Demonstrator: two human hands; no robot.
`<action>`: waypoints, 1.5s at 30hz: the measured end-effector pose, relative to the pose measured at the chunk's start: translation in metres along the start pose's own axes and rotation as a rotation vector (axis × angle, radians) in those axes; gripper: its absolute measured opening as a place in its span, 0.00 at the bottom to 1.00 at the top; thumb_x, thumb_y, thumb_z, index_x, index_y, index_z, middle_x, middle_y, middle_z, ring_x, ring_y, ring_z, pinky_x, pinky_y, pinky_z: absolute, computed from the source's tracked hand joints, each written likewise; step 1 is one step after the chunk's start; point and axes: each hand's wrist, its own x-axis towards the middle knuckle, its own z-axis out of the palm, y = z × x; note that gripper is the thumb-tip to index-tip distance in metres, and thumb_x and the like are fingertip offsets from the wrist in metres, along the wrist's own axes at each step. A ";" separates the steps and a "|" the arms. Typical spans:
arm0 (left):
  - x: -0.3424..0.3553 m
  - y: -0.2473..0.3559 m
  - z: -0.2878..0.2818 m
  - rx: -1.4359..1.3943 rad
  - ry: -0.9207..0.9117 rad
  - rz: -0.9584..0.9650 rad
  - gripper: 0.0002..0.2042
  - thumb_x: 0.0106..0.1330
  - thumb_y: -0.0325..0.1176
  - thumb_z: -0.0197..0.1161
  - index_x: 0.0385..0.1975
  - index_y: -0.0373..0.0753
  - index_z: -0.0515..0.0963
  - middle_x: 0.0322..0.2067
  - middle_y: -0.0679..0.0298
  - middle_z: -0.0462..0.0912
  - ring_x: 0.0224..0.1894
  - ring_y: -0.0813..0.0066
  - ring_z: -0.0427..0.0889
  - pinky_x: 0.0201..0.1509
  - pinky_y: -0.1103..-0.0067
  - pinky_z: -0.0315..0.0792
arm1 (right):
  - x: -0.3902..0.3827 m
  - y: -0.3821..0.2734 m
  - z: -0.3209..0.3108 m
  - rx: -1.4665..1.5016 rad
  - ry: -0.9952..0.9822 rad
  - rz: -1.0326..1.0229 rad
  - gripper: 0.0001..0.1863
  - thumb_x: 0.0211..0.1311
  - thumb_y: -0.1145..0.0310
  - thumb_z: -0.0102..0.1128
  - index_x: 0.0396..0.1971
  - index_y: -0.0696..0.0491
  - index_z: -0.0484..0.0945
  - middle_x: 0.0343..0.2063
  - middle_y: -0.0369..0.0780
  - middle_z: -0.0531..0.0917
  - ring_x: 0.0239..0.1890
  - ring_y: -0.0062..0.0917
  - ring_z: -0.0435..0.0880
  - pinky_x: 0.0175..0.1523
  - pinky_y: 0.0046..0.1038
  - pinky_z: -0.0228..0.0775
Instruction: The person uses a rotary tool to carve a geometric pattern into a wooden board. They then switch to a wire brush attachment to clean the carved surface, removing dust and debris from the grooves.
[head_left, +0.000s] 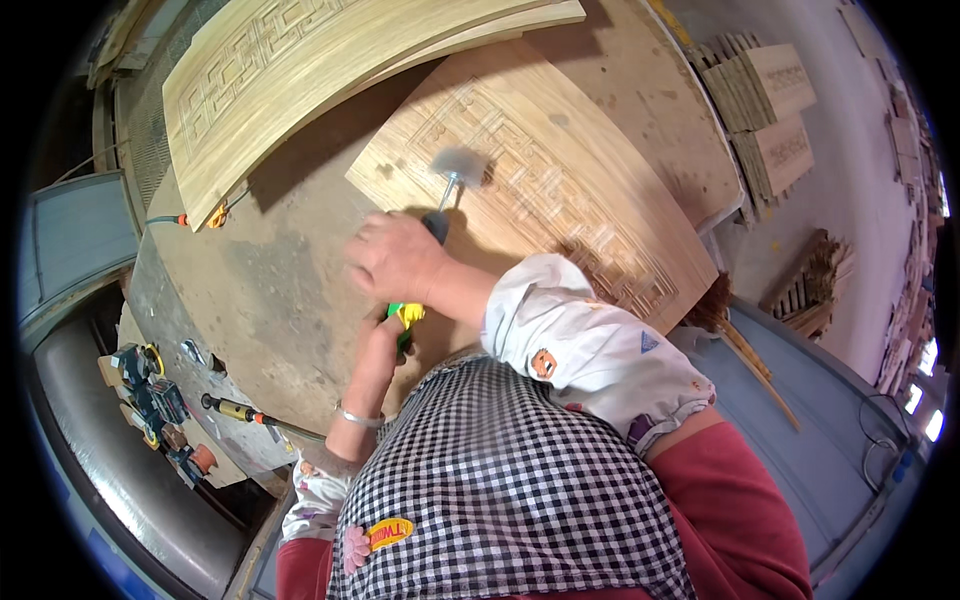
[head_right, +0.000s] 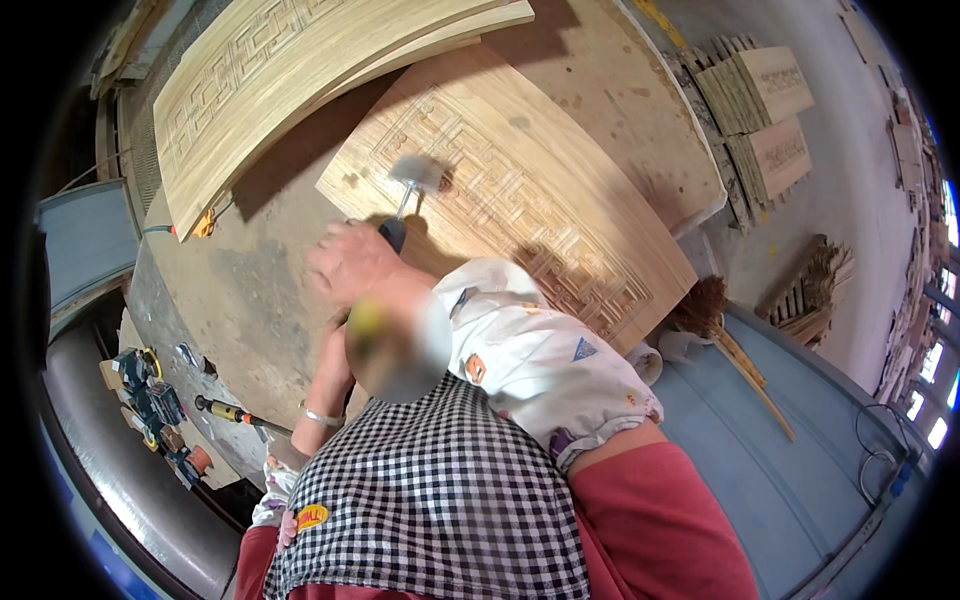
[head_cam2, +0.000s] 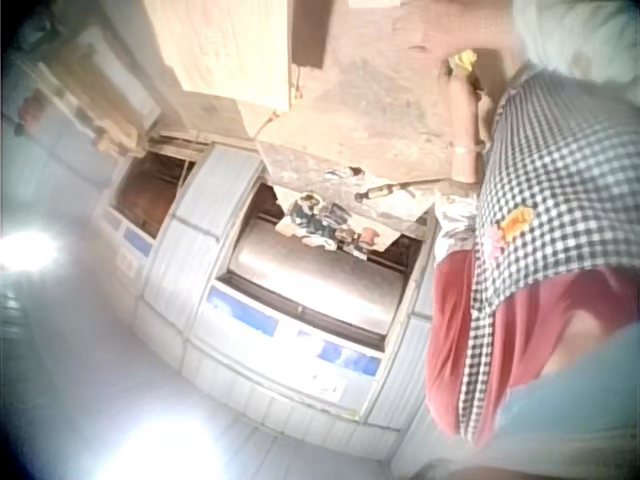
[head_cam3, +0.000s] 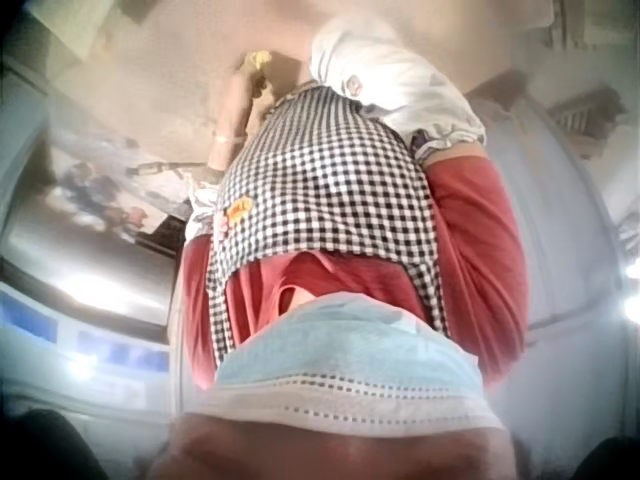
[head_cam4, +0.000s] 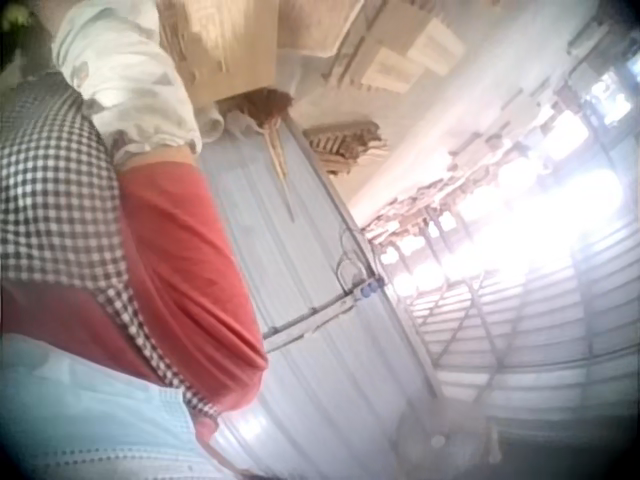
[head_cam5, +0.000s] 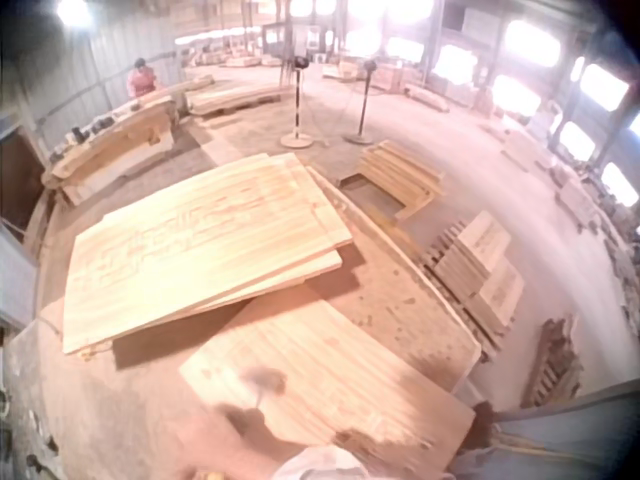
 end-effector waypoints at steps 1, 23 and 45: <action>0.008 0.004 0.004 0.000 -0.033 0.037 0.16 0.65 0.38 0.56 0.46 0.34 0.80 0.23 0.65 0.79 0.18 0.78 0.76 0.18 0.81 0.61 | 0.003 0.006 -0.005 -0.006 -0.014 0.011 0.10 0.57 0.59 0.67 0.26 0.49 0.81 0.29 0.37 0.84 0.41 0.33 0.82 0.46 0.38 0.77; 0.042 0.042 -0.025 -0.118 -0.061 0.063 0.15 0.66 0.39 0.56 0.47 0.36 0.77 0.23 0.66 0.79 0.18 0.79 0.75 0.18 0.82 0.59 | 0.067 0.026 0.018 -0.060 -0.060 -0.021 0.12 0.54 0.55 0.67 0.29 0.49 0.83 0.33 0.37 0.86 0.44 0.34 0.84 0.47 0.40 0.78; 0.090 0.103 0.041 0.040 -0.143 0.145 0.15 0.65 0.36 0.58 0.44 0.30 0.78 0.22 0.65 0.76 0.18 0.77 0.73 0.19 0.78 0.63 | 0.075 0.086 -0.063 -0.192 0.039 0.063 0.11 0.61 0.56 0.65 0.32 0.48 0.84 0.33 0.38 0.86 0.43 0.35 0.83 0.47 0.40 0.78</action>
